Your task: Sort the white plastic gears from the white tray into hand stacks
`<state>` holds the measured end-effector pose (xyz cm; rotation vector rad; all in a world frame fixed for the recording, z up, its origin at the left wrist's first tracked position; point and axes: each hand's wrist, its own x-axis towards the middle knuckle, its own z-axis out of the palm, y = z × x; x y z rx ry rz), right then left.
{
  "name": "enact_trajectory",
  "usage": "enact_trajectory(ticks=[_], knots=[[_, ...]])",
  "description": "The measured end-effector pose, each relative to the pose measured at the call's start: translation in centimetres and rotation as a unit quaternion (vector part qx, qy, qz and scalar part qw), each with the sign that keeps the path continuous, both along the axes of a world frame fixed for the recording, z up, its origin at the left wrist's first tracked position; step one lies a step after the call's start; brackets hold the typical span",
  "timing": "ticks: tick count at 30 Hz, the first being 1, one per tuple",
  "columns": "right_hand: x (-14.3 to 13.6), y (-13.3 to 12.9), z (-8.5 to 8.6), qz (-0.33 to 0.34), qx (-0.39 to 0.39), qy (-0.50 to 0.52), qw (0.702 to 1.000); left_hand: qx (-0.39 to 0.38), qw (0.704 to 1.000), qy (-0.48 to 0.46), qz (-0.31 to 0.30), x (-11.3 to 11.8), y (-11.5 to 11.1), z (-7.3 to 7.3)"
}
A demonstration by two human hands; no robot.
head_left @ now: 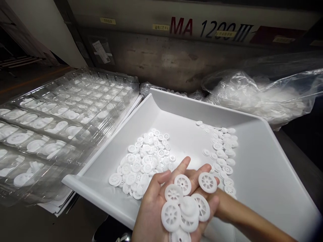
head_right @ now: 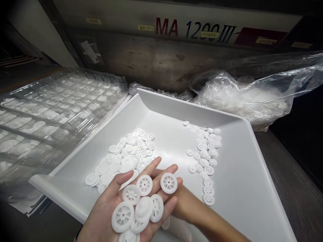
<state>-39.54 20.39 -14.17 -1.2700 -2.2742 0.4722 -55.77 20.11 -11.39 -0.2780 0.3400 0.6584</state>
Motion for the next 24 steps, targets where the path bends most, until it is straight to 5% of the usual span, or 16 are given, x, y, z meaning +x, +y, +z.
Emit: enact_trajectory(ticks=[3, 8, 18, 24], knots=[[1.9, 1.7, 1.3, -0.052, -0.114, 0.076, 0.989, -0.024, 0.999, -0.006, 0.022, 0.0, -0.1, 0.2], [4.3, 2.4, 2.8, -0.125, -0.129, 0.117, 0.977, -0.04, 0.999, 0.019, 0.02, 0.1, 0.0, 0.8], [1.2, -1.0, 3.5, -0.039, 0.009, 0.036, 0.999, -0.026, 0.999, 0.025, 0.017, 0.7, 0.4, 0.6], [-0.4, -2.7, 4.6, -0.028, -0.028, 0.032, 0.999, -0.02, 0.999, 0.032, 0.015, 0.6, 0.2, 0.1]])
